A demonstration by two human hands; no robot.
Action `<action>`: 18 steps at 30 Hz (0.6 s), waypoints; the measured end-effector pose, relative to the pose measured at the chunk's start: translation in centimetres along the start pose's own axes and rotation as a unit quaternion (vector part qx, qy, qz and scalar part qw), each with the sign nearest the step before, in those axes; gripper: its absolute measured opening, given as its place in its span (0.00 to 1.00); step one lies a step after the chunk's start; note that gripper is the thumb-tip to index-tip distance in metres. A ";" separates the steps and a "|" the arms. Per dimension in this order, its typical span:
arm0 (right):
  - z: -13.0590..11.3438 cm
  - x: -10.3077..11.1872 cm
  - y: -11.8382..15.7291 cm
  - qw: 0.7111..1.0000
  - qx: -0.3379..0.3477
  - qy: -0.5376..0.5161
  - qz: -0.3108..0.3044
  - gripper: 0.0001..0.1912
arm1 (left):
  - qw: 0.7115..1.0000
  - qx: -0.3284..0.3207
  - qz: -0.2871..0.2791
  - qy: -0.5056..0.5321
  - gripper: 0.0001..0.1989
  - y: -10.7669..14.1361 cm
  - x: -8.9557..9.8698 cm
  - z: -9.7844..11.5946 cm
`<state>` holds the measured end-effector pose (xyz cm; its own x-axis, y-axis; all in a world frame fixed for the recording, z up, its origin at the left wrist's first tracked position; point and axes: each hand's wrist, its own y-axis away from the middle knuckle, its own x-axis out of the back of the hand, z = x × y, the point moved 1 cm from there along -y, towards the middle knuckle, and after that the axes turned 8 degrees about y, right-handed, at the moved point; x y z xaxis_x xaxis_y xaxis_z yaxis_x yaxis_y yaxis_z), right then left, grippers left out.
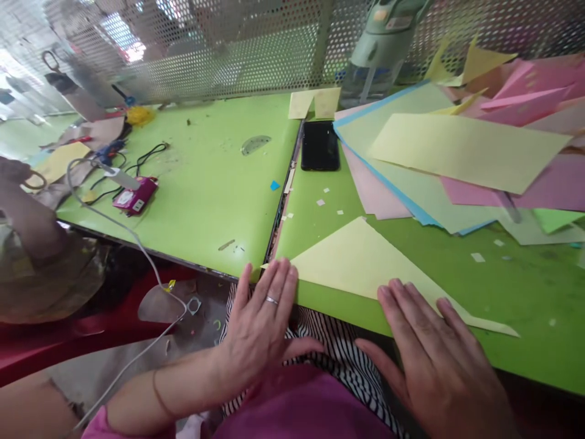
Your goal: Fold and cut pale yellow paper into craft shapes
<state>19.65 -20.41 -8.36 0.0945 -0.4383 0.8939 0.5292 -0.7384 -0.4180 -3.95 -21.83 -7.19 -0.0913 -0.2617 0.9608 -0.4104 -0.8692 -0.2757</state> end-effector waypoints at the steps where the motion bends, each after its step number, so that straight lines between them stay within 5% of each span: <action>1: 0.0 0.1 0.0 1.000 0.001 0.003 0.001 0.42 | 1.000 0.014 0.004 0.000 0.47 0.3 0.0 -0.6; 7: -0.1 0.0 0.0 0.999 0.012 0.025 0.034 0.43 | 0.999 0.042 0.021 0.001 0.45 1.0 1.0 -2.4; 10: -0.2 -0.1 -0.1 0.999 0.009 0.028 0.043 0.44 | 0.998 0.037 0.056 0.009 0.46 0.0 1.6 -0.5; 14: -0.7 0.2 -0.1 0.999 -0.007 0.019 0.034 0.42 | 0.994 -0.086 0.029 0.055 0.43 -2.0 0.6 3.9; 18: -0.6 0.5 0.6 0.999 -0.016 0.029 0.019 0.41 | 0.992 -0.098 0.008 0.079 0.47 -3.0 -0.9 5.6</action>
<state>19.55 -21.37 -8.30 0.0643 -0.4948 0.8666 0.4994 -0.7359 -0.4572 2.46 -21.34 -7.42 -0.2337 -0.1918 0.9532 -0.5744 -0.7637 -0.2945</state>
